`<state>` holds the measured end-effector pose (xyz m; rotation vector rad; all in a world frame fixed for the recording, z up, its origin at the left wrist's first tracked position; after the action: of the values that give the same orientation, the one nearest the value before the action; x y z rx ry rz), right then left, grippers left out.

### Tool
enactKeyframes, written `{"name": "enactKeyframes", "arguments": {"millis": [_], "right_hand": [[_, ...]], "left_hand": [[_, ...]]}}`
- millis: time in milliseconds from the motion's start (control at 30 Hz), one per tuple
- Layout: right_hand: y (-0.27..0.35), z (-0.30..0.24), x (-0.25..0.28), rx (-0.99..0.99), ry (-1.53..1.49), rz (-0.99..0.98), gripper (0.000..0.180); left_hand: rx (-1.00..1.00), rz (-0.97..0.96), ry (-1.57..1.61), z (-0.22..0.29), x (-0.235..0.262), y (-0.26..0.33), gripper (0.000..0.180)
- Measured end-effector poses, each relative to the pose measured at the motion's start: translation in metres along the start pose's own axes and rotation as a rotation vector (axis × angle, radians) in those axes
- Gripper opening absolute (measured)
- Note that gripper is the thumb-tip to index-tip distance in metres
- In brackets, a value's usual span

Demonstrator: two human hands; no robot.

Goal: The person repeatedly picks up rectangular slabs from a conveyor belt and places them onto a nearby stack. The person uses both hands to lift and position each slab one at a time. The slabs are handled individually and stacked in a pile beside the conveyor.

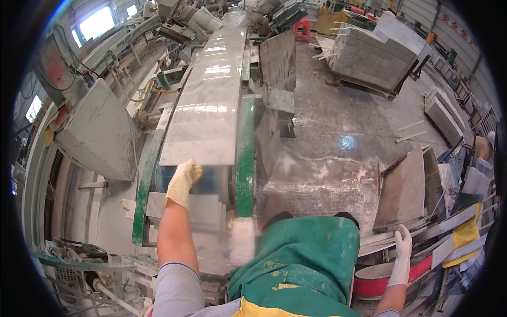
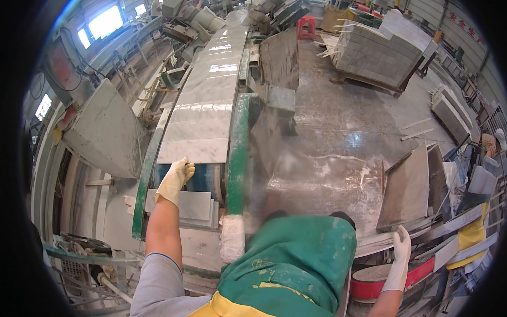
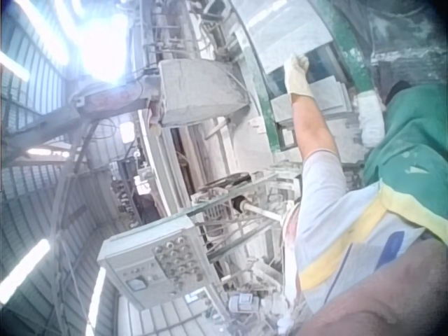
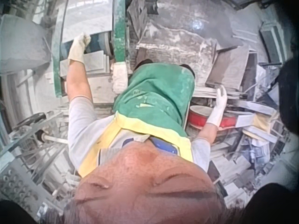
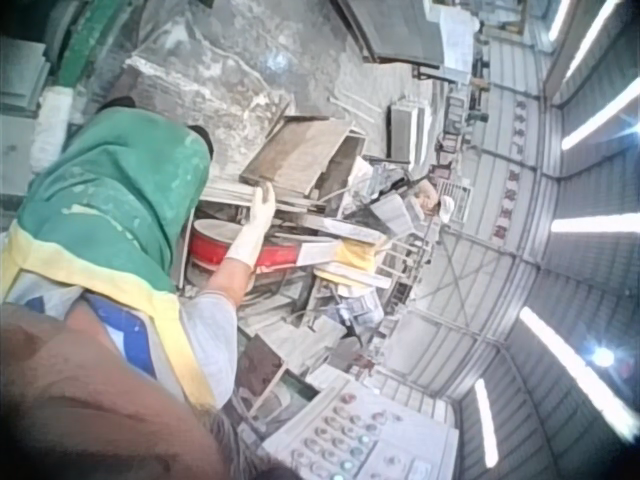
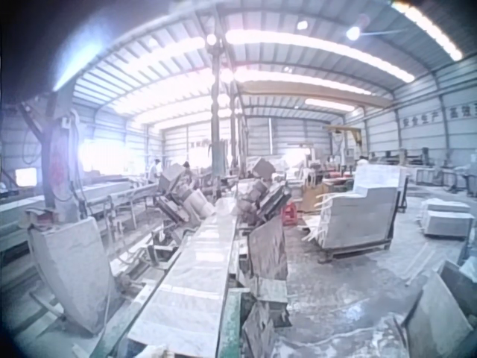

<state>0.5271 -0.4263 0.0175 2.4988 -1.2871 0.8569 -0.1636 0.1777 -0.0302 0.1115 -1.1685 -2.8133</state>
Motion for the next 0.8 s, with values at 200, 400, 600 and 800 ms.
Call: {"name": "enactKeyframes", "arguments": {"millis": [200, 400, 600, 800], "right_hand": [[0.012, -0.004, 0.082, 0.27, 0.649, 0.233, 0.042], [0.046, 0.064, 0.156, -0.096, 0.926, 0.402, 0.055], [0.055, 0.084, 0.141, -0.139, 1.07, 0.223, 0.058], [0.061, 0.082, 0.139, -0.142, 1.074, 0.219, 0.056]], "left_hand": [[0.012, 0.167, -0.205, 0.005, 0.018, 0.019, 0.043], [0.02, 0.165, 0.019, -0.005, 0.022, 0.004, 0.055], [0.048, 0.202, -0.05, 0.008, 0.018, -0.033, 0.05], [0.094, 0.207, 0.051, 0.006, 0.024, -0.041, 0.023]]}}
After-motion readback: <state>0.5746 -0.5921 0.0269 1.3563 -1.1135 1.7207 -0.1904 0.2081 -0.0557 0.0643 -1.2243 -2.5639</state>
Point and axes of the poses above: each hand's wrist, its own y-axis away from the middle knuckle, its own x-axis out of the back of the hand, z = x × y, the point moved 8 cm from there along -y, towards the middle knuckle, and after that the axes turned 14 degrees about x, right-handed, at the moved point
